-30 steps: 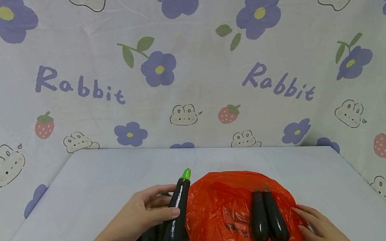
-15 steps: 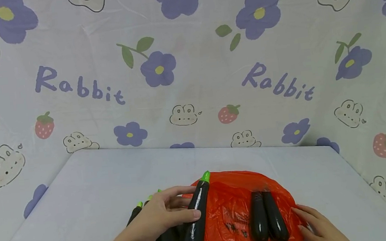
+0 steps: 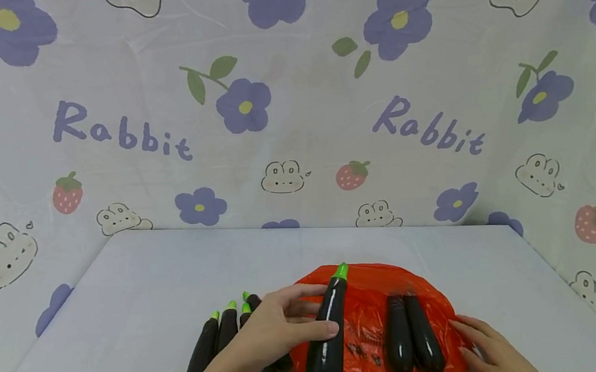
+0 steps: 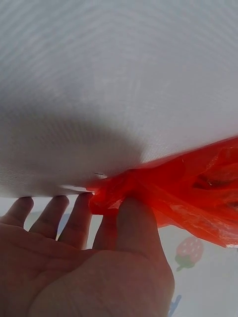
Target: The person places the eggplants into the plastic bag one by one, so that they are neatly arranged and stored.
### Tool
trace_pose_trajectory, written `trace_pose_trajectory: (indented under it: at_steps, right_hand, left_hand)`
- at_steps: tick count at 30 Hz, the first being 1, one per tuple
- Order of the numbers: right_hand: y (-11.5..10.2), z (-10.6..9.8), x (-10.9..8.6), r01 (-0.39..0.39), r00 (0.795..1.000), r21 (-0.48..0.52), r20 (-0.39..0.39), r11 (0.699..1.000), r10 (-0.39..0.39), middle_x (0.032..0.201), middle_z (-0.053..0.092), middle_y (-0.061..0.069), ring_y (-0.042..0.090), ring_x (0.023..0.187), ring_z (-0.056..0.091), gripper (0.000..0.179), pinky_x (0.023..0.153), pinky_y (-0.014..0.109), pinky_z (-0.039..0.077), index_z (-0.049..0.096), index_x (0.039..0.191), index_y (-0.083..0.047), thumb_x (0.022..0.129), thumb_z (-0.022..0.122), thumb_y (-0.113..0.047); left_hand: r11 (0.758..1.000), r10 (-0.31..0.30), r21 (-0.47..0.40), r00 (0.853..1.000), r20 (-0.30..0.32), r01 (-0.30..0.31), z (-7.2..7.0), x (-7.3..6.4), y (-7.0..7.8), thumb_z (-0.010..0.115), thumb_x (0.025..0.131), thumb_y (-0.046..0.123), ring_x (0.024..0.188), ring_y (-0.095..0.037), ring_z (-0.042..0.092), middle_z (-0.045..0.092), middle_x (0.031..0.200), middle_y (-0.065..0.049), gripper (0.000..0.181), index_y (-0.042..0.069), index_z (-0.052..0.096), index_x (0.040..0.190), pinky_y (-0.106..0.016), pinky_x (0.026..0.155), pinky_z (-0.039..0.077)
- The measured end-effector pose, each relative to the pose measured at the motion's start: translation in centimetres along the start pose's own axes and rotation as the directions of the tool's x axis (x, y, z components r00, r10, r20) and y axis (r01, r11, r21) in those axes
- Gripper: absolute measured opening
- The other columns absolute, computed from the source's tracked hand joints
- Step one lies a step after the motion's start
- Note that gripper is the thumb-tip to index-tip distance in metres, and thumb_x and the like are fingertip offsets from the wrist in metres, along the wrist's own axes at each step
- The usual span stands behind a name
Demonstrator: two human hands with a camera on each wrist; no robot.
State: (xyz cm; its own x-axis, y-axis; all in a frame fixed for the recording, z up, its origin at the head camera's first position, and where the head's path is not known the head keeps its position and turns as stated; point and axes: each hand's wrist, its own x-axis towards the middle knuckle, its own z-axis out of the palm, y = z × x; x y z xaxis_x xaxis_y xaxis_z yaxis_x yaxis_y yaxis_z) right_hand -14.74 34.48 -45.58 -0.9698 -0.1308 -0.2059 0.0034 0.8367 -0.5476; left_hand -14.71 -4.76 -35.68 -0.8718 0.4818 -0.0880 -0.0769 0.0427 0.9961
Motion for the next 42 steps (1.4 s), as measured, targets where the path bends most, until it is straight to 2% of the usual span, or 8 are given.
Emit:
trace_pose_trajectory:
  at_steps: [6,12,21,26,35,42]
  right_hand:
    - [0.0,0.0,-0.1,-0.012,1.000,-0.002,-0.006,1.000,0.012,0.147,0.036,0.025,0.048,0.129,0.037,0.058,0.096,0.063,0.040,0.046,0.143,0.002,0.096,0.064,-0.026]
    - [0.0,0.0,0.1,0.003,1.000,-0.016,-0.005,1.000,-0.003,0.146,0.037,0.026,0.049,0.128,0.038,0.056,0.095,0.063,0.040,0.046,0.143,0.004,0.096,0.064,-0.022]
    - [-0.1,0.0,0.1,0.014,1.000,-0.024,-0.005,1.000,-0.014,0.144,0.038,0.027,0.049,0.127,0.039,0.055,0.095,0.063,0.041,0.046,0.142,0.005,0.096,0.064,-0.020]
    - [-0.1,-0.1,0.1,0.018,1.000,-0.023,-0.004,1.000,-0.018,0.145,0.037,0.028,0.050,0.128,0.038,0.055,0.095,0.064,0.040,0.046,0.142,0.005,0.096,0.064,-0.020]
    - [0.2,-0.1,0.1,0.038,0.999,-0.040,-0.008,0.998,-0.039,0.144,0.038,0.028,0.050,0.128,0.038,0.054,0.095,0.064,0.039,0.047,0.141,0.005,0.096,0.064,-0.019]
    - [0.1,0.0,0.2,0.002,1.000,-0.028,-0.006,1.000,-0.002,0.145,0.037,0.027,0.049,0.128,0.038,0.055,0.095,0.064,0.040,0.046,0.142,0.004,0.096,0.064,-0.021]
  left_hand:
    - [1.000,0.017,0.018,1.000,-0.006,-0.017,1.1,0.9,0.4,0.079,0.084,0.023,0.099,-0.026,0.067,0.068,0.107,-0.008,0.050,0.016,0.062,0.130,-0.048,0.087,0.053]
    - [0.998,0.024,0.052,0.999,-0.025,-0.023,2.4,2.0,0.5,0.081,0.082,0.022,0.094,-0.024,0.068,0.067,0.102,-0.006,0.050,0.018,0.063,0.128,-0.052,0.085,0.052]
    - [0.997,0.012,0.071,1.000,-0.005,-0.011,3.7,3.8,-0.5,0.082,0.081,0.023,0.090,-0.021,0.066,0.066,0.102,-0.004,0.053,0.016,0.061,0.129,-0.048,0.080,0.055]
    - [0.995,0.024,0.096,0.999,-0.036,-0.020,4.3,4.8,-1.1,0.083,0.081,0.023,0.088,-0.020,0.064,0.066,0.100,-0.003,0.052,0.015,0.062,0.128,-0.045,0.076,0.057]
    - [0.980,0.045,0.200,0.992,-0.120,-0.020,5.7,6.1,-2.3,0.084,0.079,0.016,0.081,-0.018,0.067,0.064,0.097,-0.003,0.056,0.011,0.060,0.129,-0.043,0.068,0.058]
    - [0.949,0.004,0.313,0.993,-0.114,0.032,5.9,6.4,-2.5,0.086,0.076,0.019,0.074,-0.018,0.062,0.062,0.091,-0.003,0.056,0.008,0.063,0.125,-0.039,0.063,0.058]
